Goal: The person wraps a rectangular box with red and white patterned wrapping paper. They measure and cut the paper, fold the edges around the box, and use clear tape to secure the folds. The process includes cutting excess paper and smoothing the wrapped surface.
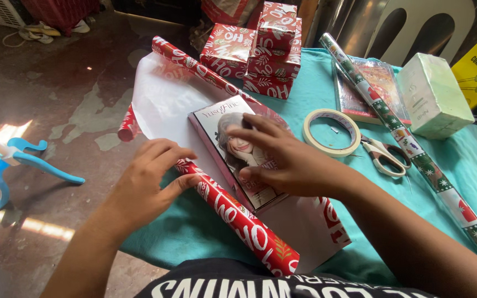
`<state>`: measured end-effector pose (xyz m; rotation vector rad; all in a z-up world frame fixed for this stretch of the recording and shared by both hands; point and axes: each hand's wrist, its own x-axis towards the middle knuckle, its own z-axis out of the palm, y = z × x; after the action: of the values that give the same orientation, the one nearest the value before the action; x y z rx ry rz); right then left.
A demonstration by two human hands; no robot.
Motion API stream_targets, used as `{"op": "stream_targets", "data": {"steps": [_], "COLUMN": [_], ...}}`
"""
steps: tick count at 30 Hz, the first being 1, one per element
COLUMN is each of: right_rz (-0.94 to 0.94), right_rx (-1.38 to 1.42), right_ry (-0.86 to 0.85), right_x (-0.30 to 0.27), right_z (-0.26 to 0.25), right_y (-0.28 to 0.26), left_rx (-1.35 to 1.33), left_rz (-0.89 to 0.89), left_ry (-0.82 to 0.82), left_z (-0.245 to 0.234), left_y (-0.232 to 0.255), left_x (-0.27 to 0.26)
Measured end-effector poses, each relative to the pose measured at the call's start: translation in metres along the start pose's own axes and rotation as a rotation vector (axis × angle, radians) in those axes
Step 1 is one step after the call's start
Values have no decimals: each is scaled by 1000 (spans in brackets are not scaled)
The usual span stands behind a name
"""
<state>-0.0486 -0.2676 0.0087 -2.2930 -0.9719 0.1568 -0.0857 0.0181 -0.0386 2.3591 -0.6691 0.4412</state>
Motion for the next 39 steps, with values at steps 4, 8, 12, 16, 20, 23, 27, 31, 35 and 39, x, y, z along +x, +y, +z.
{"op": "stream_targets", "data": {"steps": [4,8,12,16,20,23,27,31,35,39], "right_rz": [108,275,235,232,191,139,224,382,342,157], "right_rx": [208,460,461,384,404,369,289,322,177,188], "right_ry": [54,41,22,14,5,21,-10,-69,-104,-174], "right_x": [-4,-4,-4,-3,-2,-4,-6,-4,-4,4], "right_z": [-3,-4,-5,-6,-5,-6,-7,-14,-32,-37], "right_y": [13,19,19,18,20,22,24,26,32,30], "left_rx": [-44,-304,-448,-630,-577,-514,-590,-507,-266,-225], "left_rz": [11,-125,-167,-7,97,109,-31,-186,-263,-310], "left_ry": [-94,-179,-111,-40,-35,-52,-94,-72,-71,-53], "left_z": [-13,-15,-10,-1,8,6,1,-13,-12,-7], "left_y": [1,1,3,8,15,18,15,4,3,14], "left_x": [5,13,22,35,52,55,50,35,20,10]}}
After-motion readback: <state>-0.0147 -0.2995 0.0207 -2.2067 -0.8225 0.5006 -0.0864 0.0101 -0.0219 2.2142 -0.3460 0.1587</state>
